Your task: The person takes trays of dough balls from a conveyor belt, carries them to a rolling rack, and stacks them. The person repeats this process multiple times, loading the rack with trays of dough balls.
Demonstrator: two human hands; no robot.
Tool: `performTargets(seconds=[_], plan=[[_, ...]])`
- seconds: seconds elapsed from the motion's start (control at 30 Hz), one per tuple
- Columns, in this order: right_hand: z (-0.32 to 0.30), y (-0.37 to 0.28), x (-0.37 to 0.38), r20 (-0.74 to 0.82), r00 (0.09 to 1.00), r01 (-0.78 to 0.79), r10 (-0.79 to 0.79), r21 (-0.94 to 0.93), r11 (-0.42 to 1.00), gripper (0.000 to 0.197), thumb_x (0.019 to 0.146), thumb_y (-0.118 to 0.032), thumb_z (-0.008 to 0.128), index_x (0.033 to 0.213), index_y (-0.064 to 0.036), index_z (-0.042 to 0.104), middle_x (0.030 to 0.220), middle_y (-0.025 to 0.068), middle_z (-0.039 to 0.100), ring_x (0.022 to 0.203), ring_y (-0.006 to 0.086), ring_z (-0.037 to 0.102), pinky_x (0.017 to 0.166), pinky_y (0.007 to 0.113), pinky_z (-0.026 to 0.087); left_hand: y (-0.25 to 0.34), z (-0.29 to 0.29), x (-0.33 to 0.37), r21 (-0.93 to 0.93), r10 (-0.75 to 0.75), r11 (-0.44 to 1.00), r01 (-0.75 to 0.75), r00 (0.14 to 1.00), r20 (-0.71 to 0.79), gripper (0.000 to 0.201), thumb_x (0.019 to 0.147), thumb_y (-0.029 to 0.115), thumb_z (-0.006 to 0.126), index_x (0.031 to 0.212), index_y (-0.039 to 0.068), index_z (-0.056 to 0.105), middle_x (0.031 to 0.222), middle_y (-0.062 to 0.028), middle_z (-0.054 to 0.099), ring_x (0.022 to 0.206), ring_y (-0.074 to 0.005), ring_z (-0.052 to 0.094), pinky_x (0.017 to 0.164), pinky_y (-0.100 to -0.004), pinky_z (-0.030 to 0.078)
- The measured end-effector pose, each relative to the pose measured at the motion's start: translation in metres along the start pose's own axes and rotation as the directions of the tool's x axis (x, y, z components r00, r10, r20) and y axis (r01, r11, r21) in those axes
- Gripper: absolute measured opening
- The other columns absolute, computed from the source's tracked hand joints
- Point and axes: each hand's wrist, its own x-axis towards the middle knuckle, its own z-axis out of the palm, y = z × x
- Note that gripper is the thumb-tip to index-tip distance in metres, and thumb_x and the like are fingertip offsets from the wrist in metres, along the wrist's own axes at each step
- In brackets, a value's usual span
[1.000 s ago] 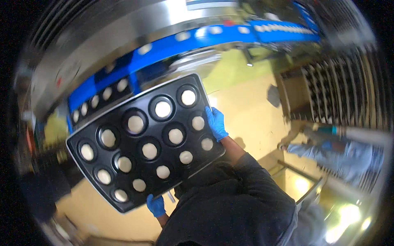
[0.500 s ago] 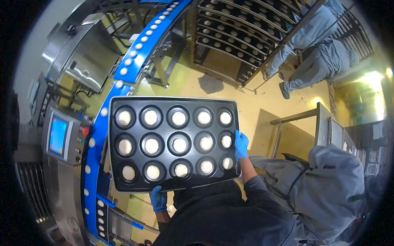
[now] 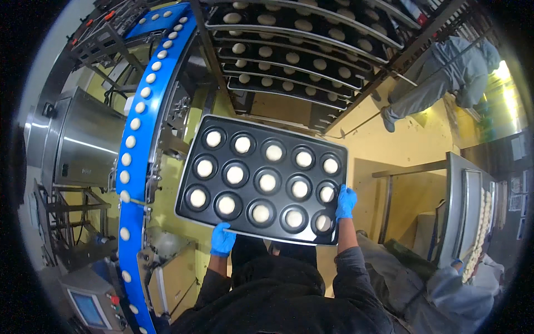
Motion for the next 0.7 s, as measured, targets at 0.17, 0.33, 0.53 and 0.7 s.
performTargets(seconds=[0.17,0.33,0.53,0.7], plan=[[0.113,0.043,0.106,-0.049,0.998,0.056,-0.051,0.123,0.991,0.038,0.085,-0.027,0.058,0.067,0.0065,0.058,0.059,0.0141,0.057,0.054,0.0174,0.045,0.053,0.039,0.038,0.023,0.002,0.170,0.079,0.109,0.991,-0.109,0.994,0.001,0.018,0.073,0.001,0.054,0.090,0.000,0.059,0.095,-0.0122,0.063,0.092,-0.0268,0.060,0.088,-0.0398,0.047],[0.185,0.045,0.189,-0.055,0.998,0.032,-0.014,0.350,0.936,0.033,0.082,-0.025,0.059,0.070,0.0053,0.062,0.061,0.0106,0.059,0.057,0.0158,0.049,0.054,0.037,0.040,0.012,-0.005,0.295,0.139,0.207,0.965,-0.222,0.972,0.113,0.030,0.072,0.002,0.053,0.102,-0.003,0.056,0.102,-0.0139,0.062,0.097,-0.0279,0.059,0.091,-0.0409,0.046],[0.220,0.031,0.248,0.024,0.996,0.065,-0.089,0.502,0.862,0.024,0.081,-0.017,0.059,0.072,0.0040,0.064,0.060,0.0067,0.057,0.056,0.0147,0.052,0.052,0.034,0.042,0.010,0.004,0.355,0.077,0.334,0.925,-0.373,0.892,0.303,0.039,0.074,0.003,0.053,0.113,0.000,0.052,0.113,-0.0137,0.059,0.104,-0.0274,0.057,0.094,-0.0410,0.046],[0.225,0.003,0.289,0.157,0.966,-0.005,-0.207,0.808,0.589,0.015,0.079,-0.007,0.055,0.068,0.0010,0.061,0.058,0.0015,0.052,0.053,0.0102,0.045,0.044,0.030,0.035,0.007,0.049,0.398,0.192,0.384,0.886,-0.422,0.900,0.206,0.028,0.078,0.013,0.054,0.104,0.003,0.057,0.103,-0.0129,0.063,0.096,-0.0258,0.060,0.088,-0.0387,0.048]])
